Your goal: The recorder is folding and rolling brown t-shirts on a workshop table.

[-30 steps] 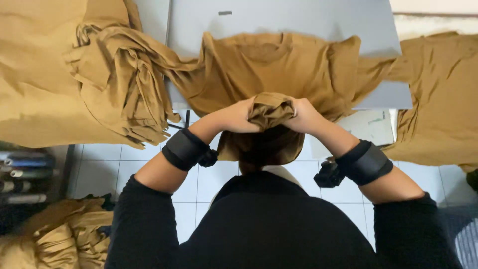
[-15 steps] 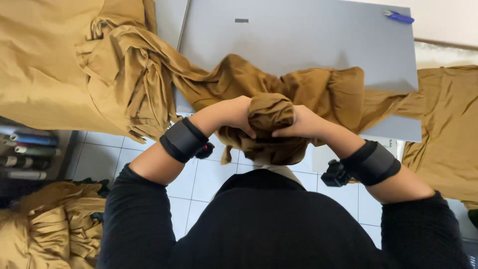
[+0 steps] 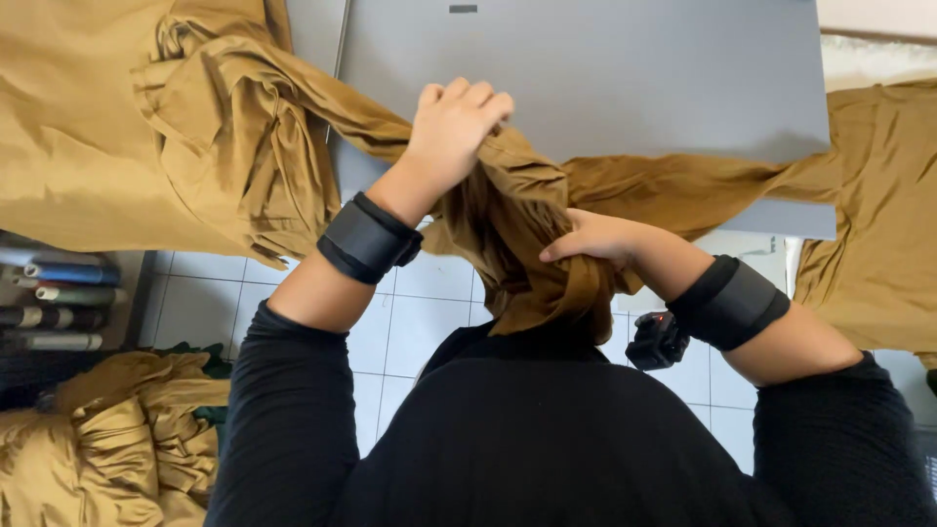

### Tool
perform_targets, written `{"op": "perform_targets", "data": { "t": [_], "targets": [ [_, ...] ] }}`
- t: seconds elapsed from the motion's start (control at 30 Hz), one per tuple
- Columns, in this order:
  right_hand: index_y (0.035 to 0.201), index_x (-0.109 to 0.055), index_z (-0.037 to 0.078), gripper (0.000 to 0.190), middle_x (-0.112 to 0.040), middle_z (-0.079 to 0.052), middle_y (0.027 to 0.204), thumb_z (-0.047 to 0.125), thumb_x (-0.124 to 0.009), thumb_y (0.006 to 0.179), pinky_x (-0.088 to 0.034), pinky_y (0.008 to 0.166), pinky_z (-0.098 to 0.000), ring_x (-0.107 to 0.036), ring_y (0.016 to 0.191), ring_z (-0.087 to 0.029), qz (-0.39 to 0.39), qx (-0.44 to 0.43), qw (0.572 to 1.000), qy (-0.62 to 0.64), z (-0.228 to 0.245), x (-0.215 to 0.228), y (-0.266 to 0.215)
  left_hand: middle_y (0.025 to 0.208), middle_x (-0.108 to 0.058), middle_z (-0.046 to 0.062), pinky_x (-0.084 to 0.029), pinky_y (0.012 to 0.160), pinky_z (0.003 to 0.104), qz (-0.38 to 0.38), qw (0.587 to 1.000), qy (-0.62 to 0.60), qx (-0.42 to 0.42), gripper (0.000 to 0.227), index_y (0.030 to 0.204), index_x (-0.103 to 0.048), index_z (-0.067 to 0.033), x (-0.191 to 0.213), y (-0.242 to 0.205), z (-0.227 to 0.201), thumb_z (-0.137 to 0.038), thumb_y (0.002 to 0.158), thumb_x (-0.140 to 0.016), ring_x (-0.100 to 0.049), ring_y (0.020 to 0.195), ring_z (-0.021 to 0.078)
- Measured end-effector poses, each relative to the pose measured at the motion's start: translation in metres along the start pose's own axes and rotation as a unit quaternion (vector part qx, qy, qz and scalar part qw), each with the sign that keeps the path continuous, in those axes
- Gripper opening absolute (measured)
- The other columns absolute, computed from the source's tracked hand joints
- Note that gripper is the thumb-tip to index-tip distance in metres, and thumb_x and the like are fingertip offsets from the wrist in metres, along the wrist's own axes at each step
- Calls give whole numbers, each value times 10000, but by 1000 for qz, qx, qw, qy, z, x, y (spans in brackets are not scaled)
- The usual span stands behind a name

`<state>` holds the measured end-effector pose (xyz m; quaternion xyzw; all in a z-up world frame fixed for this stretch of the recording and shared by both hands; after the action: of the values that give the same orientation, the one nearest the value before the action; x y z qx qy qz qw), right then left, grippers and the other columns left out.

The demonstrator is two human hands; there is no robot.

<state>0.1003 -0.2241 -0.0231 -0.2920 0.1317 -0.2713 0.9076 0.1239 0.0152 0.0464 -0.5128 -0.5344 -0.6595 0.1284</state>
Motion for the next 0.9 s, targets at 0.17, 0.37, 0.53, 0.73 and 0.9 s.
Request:
{"op": "perform_targets", "data": {
  "t": [0.17,0.37,0.53,0.73,0.9],
  "targets": [
    [1494,-424,5,818,-592,-163,1422,89,-759,752,-490,1075,-482,-578,1301,-298,49,90,989,108,-9,-8,-23,926,-508,88,-415,702,420,24,978,-165,127,558,996,-499,-64,31,-38,-6,-146,599,-881,-532,877,340],
    [1501,-472,-26,792,-609,-160,1443,85,-780,781,-453,1150,-470,-570,1354,-317,98,262,944,177,-20,-21,-21,829,-593,163,-445,676,353,131,867,-451,165,425,867,-629,23,8,-119,-33,-296,836,-909,-541,758,229],
    [1470,-529,-68,729,-645,-176,1421,91,-792,809,-475,1140,-481,-603,1323,-326,102,269,945,157,-30,-33,-8,988,-683,120,-513,774,273,38,878,-476,-12,309,1078,-693,36,17,-150,-67,-192,897,-795,-668,891,141],
    [1346,-613,33,490,-706,-99,1156,8,-721,869,-572,984,-380,-672,1061,-208,-120,220,949,-193,-12,23,-45,771,-418,-95,-339,623,241,-89,768,-561,295,444,777,-420,-151,35,-193,31,-196,1061,-759,-364,708,23],
    [1369,-658,78,457,-750,-74,1066,124,-723,919,-512,853,-358,-657,951,-187,-286,64,897,-331,-10,101,-109,680,-390,-107,-284,556,252,-258,702,-571,338,557,682,-367,-219,136,-164,101,-263,1064,-770,-321,609,49]
  ]
}}
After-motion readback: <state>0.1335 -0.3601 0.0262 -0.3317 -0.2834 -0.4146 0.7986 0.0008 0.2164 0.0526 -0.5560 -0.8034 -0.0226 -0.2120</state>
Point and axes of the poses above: each hand's wrist, its own y-axis towards the middle knuckle, its own x-axis out of the back of the hand, z = x × y, the point moved 3 cm from there along y, towards the middle knuckle
